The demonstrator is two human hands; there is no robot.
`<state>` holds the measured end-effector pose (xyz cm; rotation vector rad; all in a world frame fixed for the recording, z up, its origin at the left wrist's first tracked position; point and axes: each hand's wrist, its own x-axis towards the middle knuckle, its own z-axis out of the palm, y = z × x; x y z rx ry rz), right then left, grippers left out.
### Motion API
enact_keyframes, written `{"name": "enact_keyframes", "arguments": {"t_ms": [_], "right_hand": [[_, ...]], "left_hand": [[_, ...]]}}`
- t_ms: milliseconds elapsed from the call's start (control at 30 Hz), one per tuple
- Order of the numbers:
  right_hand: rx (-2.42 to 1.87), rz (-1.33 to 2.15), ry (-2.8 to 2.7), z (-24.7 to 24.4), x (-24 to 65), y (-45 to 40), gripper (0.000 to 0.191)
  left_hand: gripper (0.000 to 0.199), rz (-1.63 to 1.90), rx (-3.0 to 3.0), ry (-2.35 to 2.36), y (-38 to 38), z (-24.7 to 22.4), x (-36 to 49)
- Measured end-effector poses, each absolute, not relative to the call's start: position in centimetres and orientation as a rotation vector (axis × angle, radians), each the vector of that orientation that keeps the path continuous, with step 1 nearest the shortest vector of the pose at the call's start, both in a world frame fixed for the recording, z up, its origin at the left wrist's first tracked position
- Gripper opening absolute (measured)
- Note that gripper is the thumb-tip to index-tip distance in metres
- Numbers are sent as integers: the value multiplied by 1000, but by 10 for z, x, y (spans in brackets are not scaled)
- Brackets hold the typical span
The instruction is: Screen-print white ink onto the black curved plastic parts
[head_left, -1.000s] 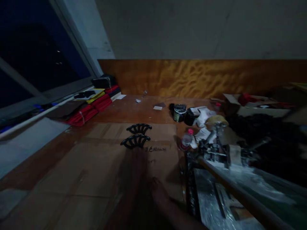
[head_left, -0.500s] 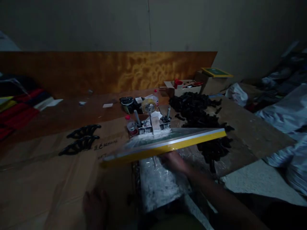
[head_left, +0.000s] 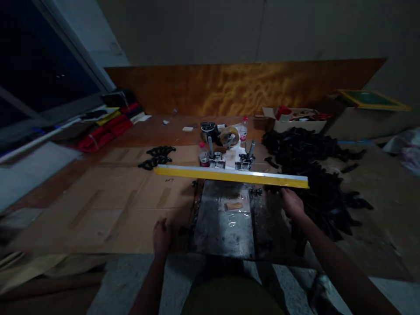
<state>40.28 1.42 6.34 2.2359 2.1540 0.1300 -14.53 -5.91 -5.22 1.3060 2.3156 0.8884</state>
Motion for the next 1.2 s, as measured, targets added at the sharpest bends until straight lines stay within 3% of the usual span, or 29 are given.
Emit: {"name": "enact_keyframes", "arguments": {"t_ms": [167, 300, 467, 667, 867, 1033, 1200], "right_hand": [[2653, -21, 2091, 85, 421, 6, 18], [2872, -208, 2138, 93, 412, 8, 25], [2790, -574, 2290, 93, 393, 14, 26], [3062, -305, 2191, 118, 415, 10, 23], [3296, -375, 2092, 138, 431, 1, 25], [2587, -1097, 2717, 105, 356, 8, 28], [1926, -1041, 2979, 61, 268, 22, 29]], "left_hand": [[42, 987, 1218, 2132, -40, -34, -141], [41, 1069, 1259, 2014, -16, -9, -123], [45, 1038, 1314, 1923, 5, 14, -111], [48, 983, 1303, 1884, 12, 2, -117], [46, 1006, 1309, 1839, 16, -6, -116], [42, 1081, 1276, 1791, 26, 27, -91], [42, 1202, 1282, 1632, 38, 65, -66]]}}
